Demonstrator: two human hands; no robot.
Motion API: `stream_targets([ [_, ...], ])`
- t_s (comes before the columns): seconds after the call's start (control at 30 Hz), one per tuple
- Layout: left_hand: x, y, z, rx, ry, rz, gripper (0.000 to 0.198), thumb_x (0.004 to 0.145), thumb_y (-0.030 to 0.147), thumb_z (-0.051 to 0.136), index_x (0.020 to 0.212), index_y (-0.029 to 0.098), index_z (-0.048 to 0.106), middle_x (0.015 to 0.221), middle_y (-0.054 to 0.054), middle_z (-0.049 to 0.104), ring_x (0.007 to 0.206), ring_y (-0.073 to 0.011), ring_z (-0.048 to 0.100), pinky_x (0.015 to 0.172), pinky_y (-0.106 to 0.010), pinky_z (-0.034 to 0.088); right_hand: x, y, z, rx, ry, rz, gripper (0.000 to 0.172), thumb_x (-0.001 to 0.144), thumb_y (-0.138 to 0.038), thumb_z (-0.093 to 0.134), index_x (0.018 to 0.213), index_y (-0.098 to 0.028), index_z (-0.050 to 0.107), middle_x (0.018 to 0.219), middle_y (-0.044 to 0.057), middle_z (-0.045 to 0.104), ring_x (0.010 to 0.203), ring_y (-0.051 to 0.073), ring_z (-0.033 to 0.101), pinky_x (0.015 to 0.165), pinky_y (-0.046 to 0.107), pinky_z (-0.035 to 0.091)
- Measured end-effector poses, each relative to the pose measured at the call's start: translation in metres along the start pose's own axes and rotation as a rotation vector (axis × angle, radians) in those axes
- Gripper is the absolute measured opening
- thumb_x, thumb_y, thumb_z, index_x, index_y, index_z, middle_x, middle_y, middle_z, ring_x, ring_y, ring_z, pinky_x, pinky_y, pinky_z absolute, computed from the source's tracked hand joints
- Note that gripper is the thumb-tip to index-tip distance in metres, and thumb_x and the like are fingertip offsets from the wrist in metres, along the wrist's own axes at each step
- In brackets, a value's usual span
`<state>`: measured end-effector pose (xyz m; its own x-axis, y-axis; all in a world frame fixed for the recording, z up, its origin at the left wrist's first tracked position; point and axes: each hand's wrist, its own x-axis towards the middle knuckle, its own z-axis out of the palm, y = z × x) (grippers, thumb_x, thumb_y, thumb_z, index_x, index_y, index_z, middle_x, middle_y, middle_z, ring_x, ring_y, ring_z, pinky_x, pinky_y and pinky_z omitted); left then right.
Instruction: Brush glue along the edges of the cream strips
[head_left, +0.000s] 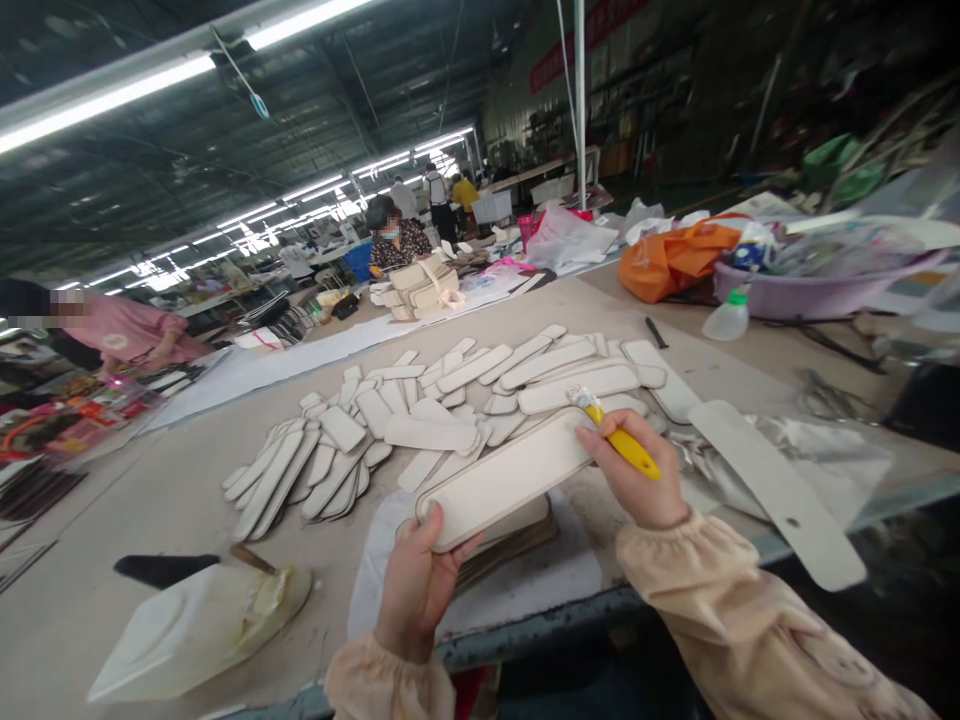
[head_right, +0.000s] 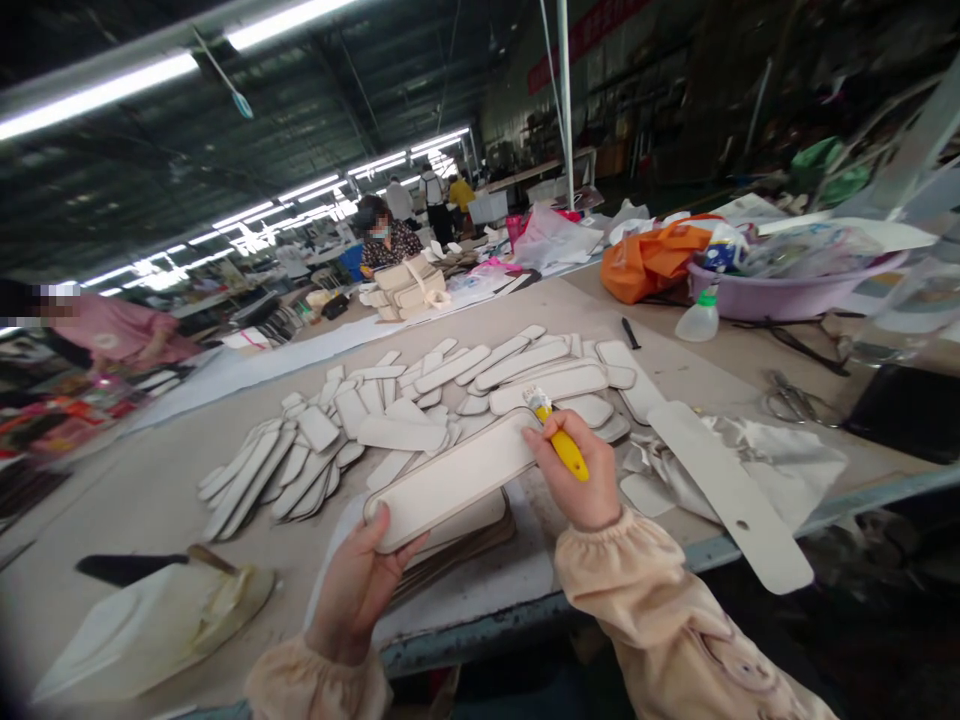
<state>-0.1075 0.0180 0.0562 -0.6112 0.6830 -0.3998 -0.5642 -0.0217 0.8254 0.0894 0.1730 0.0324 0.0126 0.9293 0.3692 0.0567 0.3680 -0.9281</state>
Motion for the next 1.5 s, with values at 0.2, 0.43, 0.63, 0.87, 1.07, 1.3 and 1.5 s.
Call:
stream_targets([
  [0.2,0.001,-0.001,-0.002,-0.016,0.021,-0.019,0.015,0.088,0.016,0.059,0.103,0.012,0.061,0.107,-0.013,0.069,0.083,-0.0211,0.071,0.065,-0.037,0.064,0.000,0.000,0.002,-0.013,0.012,0.005,0.031,0.075,-0.046,0.071,0.077,-0.022,0.051,0.059,-0.006,0.046,0.049,0.008,0.039,0.045,0.021,0.032],
  [0.43,0.001,0.000,-0.004,0.011,-0.003,-0.032,0.014,0.088,0.015,0.059,0.101,0.013,0.062,0.103,-0.010,0.070,0.079,-0.0194,0.070,0.061,-0.033,0.063,0.000,-0.005,0.003,-0.015,0.016,0.005,0.032,0.075,-0.047,0.070,0.075,-0.022,0.050,0.055,-0.007,0.041,0.046,0.008,0.036,0.044,0.022,0.031],
  [0.63,0.004,0.000,-0.006,0.097,-0.001,-0.005,0.014,0.089,0.017,0.058,0.102,0.014,0.063,0.109,-0.010,0.069,0.082,-0.0198,0.071,0.061,-0.032,0.063,0.001,-0.002,0.002,0.043,-0.021,-0.019,0.030,0.077,-0.044,0.069,0.077,-0.023,0.047,0.057,-0.007,0.040,0.049,0.010,0.036,0.046,0.023,0.031],
  [0.87,0.005,0.000,-0.006,0.168,-0.045,0.007,0.024,0.085,0.021,0.064,0.108,0.014,0.062,0.109,-0.012,0.068,0.079,-0.0188,0.070,0.059,-0.030,0.063,0.003,0.000,-0.002,0.050,-0.008,-0.004,0.026,0.078,-0.041,0.068,0.081,-0.025,0.048,0.061,-0.006,0.042,0.052,0.011,0.037,0.049,0.023,0.033],
  [1.07,0.014,0.008,0.000,0.166,-0.103,-0.060,0.027,0.084,0.027,0.066,0.108,0.015,0.063,0.104,-0.013,0.070,0.078,-0.0227,0.070,0.052,-0.032,0.061,0.001,-0.005,-0.004,-0.006,0.071,-0.033,0.027,0.078,-0.044,0.066,0.075,-0.024,0.048,0.057,-0.006,0.043,0.046,0.010,0.037,0.044,0.023,0.031],
  [1.3,0.053,0.042,0.024,0.200,-0.179,-0.123,0.025,0.082,0.026,0.067,0.105,0.016,0.067,0.102,-0.018,0.071,0.075,-0.0280,0.071,0.045,-0.029,0.057,0.011,0.011,-0.003,-0.017,0.147,0.057,0.026,0.080,-0.047,0.065,0.080,-0.025,0.051,0.058,-0.005,0.048,0.045,0.011,0.043,0.043,0.023,0.037],
  [1.5,0.138,0.086,0.090,0.294,-0.138,0.075,0.028,0.097,0.019,0.041,0.104,0.003,0.063,0.111,-0.016,0.067,0.103,-0.0283,0.067,0.059,-0.018,0.052,0.024,0.022,-0.006,-0.026,0.180,0.012,0.029,0.081,-0.049,0.065,0.089,-0.025,0.051,0.085,0.005,0.068,0.074,0.021,0.066,0.069,0.033,0.052],
])
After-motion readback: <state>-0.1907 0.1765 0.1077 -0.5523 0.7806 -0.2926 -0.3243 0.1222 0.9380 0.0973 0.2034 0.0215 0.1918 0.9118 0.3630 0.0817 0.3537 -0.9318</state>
